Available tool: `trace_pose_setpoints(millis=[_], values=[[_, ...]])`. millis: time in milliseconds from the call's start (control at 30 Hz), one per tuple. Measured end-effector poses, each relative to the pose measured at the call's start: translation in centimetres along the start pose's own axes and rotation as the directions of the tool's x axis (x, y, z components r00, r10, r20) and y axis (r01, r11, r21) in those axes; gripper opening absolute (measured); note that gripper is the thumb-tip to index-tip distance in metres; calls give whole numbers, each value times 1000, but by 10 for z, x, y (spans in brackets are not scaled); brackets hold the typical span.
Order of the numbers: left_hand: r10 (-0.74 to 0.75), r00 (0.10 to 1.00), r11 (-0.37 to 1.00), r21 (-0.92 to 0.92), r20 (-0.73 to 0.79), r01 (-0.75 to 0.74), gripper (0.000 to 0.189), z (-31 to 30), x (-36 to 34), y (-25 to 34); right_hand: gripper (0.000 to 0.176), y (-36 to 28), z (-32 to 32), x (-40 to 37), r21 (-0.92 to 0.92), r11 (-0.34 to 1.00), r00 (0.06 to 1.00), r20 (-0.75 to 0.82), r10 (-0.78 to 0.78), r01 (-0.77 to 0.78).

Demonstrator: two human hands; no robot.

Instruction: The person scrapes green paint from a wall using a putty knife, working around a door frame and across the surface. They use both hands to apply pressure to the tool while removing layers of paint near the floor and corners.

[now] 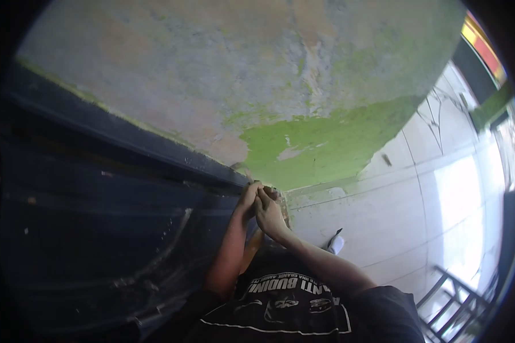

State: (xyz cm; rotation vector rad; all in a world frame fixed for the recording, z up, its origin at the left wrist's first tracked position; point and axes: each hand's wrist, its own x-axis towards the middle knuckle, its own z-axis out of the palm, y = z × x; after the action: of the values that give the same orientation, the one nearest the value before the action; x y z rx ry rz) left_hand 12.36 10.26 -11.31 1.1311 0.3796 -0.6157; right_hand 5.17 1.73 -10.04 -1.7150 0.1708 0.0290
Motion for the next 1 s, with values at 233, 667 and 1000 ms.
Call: trace_pose_setpoints(millis=[233,667,1000], values=[[-97,988,983,164,119,76,16,-12,19,-16,40,8,-44,14,100,972,973,119,200,-212],[-246,861,964,20,444,265,36,23,33,44,24,-43,-59,96,-562,827,993,97,61,4],[-221,921,949,290,320,127,14,-47,12,15,34,-40,49,-14,98,984,860,-480,176,-147]])
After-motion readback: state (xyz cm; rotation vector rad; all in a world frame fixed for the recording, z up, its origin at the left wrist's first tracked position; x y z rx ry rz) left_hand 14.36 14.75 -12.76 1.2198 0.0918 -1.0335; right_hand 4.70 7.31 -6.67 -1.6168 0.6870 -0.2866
